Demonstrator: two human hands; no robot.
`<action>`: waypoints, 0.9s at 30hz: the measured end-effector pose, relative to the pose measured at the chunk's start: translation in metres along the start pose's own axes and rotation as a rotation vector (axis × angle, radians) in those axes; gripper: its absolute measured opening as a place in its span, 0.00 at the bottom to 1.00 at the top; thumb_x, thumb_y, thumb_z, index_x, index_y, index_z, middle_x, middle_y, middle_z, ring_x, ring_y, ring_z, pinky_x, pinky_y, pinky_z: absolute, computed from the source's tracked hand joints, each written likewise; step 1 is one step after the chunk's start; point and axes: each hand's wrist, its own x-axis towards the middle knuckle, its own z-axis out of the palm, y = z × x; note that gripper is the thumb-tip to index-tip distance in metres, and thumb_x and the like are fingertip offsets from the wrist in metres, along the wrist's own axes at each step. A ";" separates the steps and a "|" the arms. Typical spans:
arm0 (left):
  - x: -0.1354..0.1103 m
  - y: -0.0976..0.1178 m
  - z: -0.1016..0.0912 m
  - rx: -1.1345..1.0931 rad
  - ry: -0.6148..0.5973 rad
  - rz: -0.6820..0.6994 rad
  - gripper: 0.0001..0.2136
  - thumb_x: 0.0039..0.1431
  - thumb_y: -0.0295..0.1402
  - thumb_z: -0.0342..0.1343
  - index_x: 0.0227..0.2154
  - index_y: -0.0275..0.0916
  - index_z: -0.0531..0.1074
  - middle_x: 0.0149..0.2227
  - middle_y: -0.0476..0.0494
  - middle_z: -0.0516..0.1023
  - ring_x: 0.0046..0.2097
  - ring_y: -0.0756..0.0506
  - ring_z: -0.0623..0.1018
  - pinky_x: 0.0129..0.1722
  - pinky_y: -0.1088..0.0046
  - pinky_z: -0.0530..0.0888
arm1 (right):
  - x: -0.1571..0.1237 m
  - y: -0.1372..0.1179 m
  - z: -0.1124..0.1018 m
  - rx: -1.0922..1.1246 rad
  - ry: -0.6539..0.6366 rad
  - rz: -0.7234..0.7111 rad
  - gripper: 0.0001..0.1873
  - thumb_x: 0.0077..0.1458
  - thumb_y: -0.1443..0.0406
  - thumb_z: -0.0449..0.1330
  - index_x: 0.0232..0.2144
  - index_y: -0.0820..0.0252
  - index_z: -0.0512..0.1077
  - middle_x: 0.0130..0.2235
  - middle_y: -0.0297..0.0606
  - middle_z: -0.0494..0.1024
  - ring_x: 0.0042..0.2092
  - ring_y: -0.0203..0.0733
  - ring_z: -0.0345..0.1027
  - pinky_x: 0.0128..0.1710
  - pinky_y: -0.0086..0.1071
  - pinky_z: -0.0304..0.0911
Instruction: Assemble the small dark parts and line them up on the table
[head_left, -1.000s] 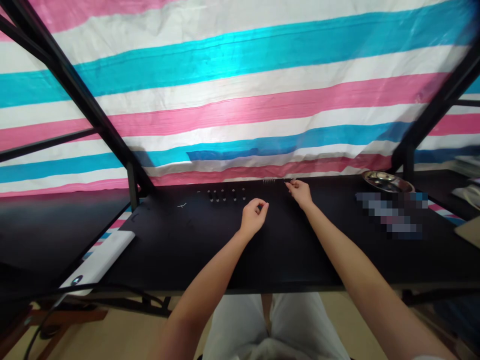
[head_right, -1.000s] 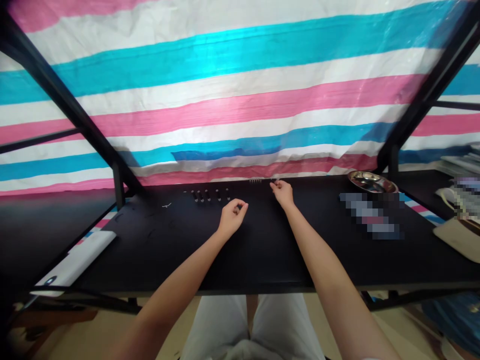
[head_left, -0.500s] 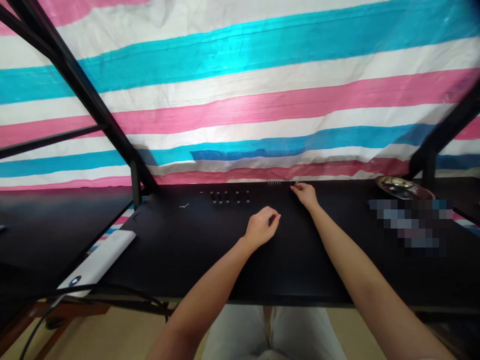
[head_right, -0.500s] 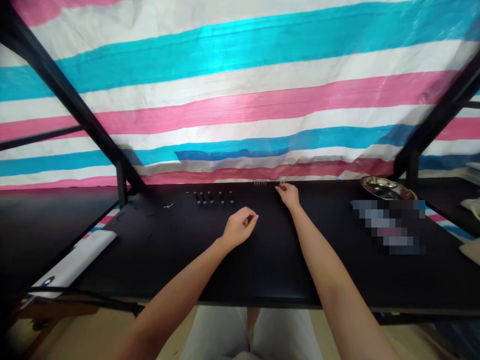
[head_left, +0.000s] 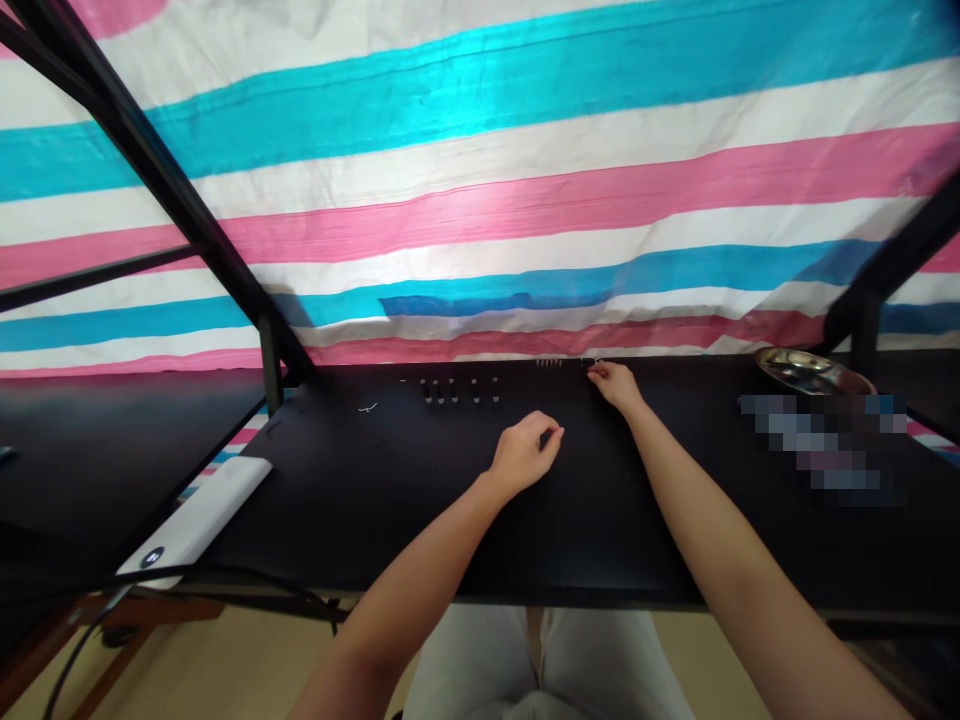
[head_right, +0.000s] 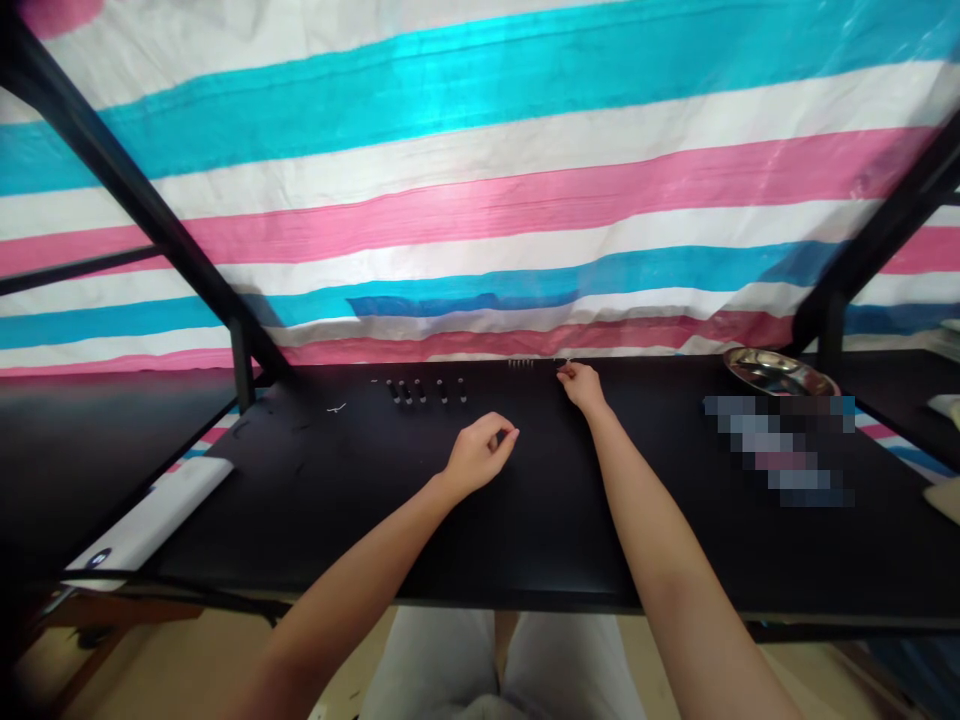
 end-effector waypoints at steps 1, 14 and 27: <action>0.000 0.000 0.000 -0.002 -0.001 0.001 0.10 0.59 0.35 0.46 0.29 0.37 0.69 0.29 0.50 0.70 0.21 0.56 0.63 0.25 0.79 0.63 | 0.001 0.000 -0.001 -0.001 -0.016 0.016 0.11 0.46 0.68 0.57 0.33 0.66 0.75 0.31 0.42 0.78 0.32 0.38 0.70 0.35 0.29 0.63; 0.000 -0.002 0.002 -0.010 0.009 0.000 0.10 0.59 0.36 0.46 0.29 0.37 0.69 0.28 0.50 0.70 0.21 0.56 0.64 0.25 0.79 0.63 | 0.001 -0.009 -0.004 -0.143 -0.049 0.083 0.11 0.47 0.67 0.58 0.34 0.67 0.76 0.32 0.44 0.78 0.35 0.40 0.72 0.36 0.27 0.62; 0.010 -0.014 -0.014 0.254 0.104 -0.274 0.10 0.58 0.34 0.45 0.39 0.42 0.69 0.33 0.48 0.72 0.33 0.50 0.72 0.32 0.76 0.66 | 0.001 -0.010 -0.011 -0.232 -0.075 0.165 0.16 0.41 0.65 0.64 0.35 0.66 0.76 0.35 0.45 0.78 0.39 0.45 0.72 0.40 0.30 0.64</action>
